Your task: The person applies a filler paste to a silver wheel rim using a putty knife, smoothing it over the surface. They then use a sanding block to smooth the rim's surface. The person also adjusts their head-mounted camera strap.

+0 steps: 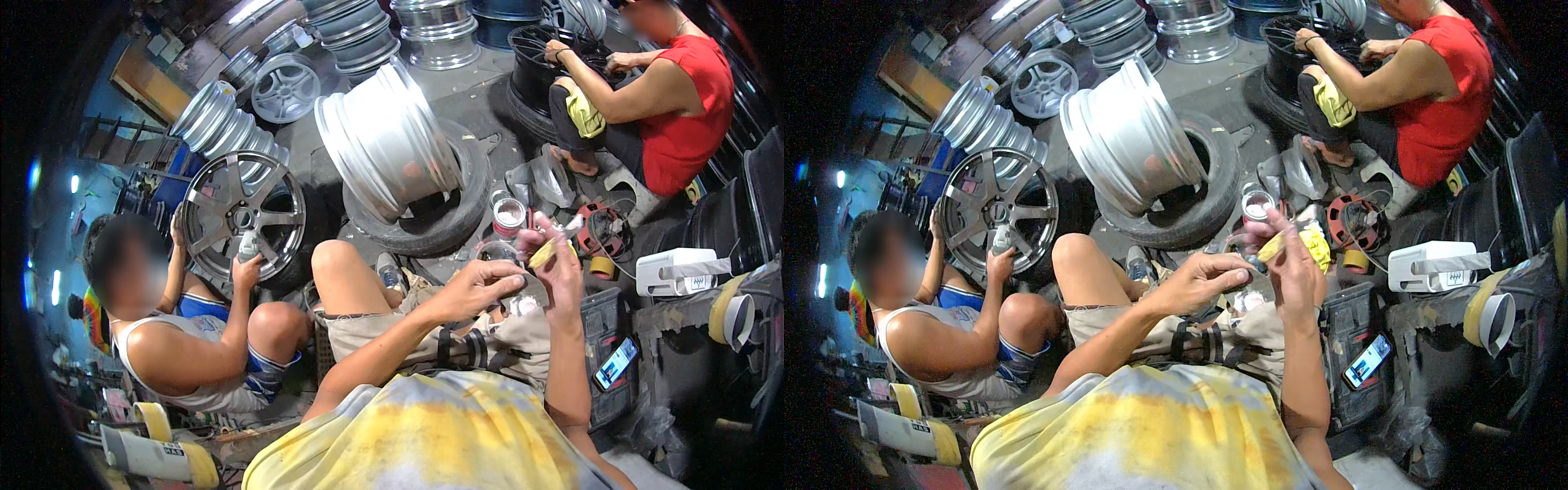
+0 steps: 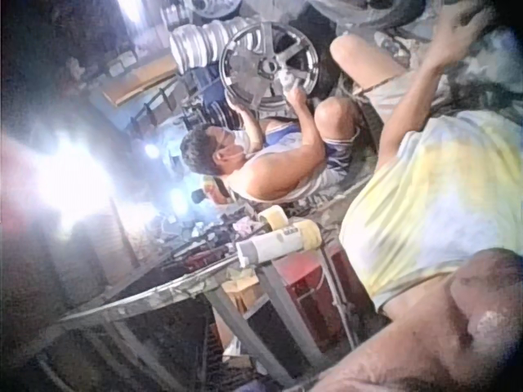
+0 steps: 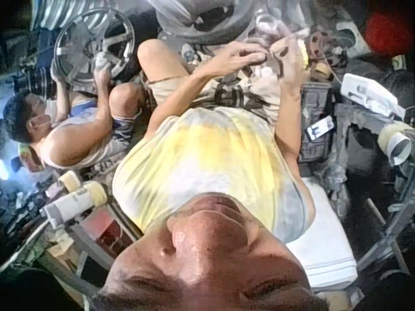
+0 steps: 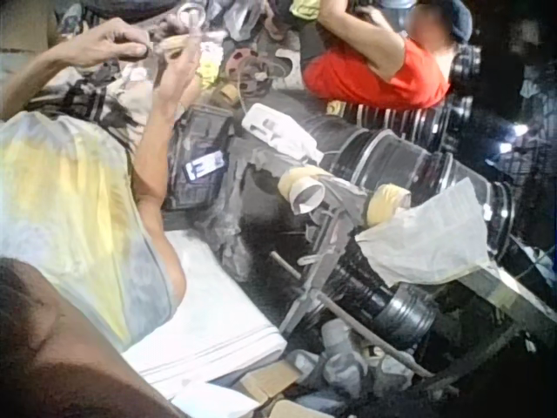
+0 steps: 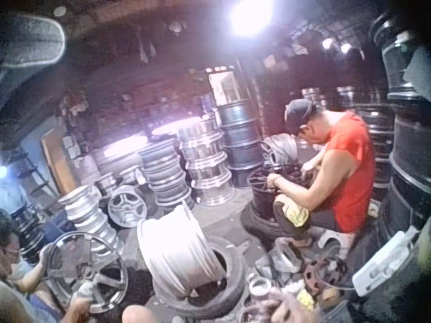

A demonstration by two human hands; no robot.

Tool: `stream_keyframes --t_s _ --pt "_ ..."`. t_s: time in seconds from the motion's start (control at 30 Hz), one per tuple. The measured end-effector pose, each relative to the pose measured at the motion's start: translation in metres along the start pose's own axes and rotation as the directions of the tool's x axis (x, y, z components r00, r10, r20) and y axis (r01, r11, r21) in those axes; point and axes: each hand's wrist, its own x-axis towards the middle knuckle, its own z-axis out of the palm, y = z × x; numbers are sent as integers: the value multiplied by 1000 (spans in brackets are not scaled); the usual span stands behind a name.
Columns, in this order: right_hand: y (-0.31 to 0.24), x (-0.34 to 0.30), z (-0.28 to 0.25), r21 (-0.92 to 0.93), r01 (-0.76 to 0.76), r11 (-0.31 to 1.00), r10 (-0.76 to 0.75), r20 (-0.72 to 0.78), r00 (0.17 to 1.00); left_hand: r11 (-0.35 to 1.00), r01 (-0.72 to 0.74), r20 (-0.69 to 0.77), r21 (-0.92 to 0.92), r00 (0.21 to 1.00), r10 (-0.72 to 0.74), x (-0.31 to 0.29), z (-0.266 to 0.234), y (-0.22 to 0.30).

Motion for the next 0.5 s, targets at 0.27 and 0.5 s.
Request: stream_keyframes --t_s 0.27,0.5 --pt "1 -2 -15 -2 -7 1000 7 -35 999 997 -50 -378 -55 925 25 -20 -26 30" --pt "18 -12 -10 -198 -95 976 97 1 995 990 -102 -337 93 933 128 -26 -29 32"
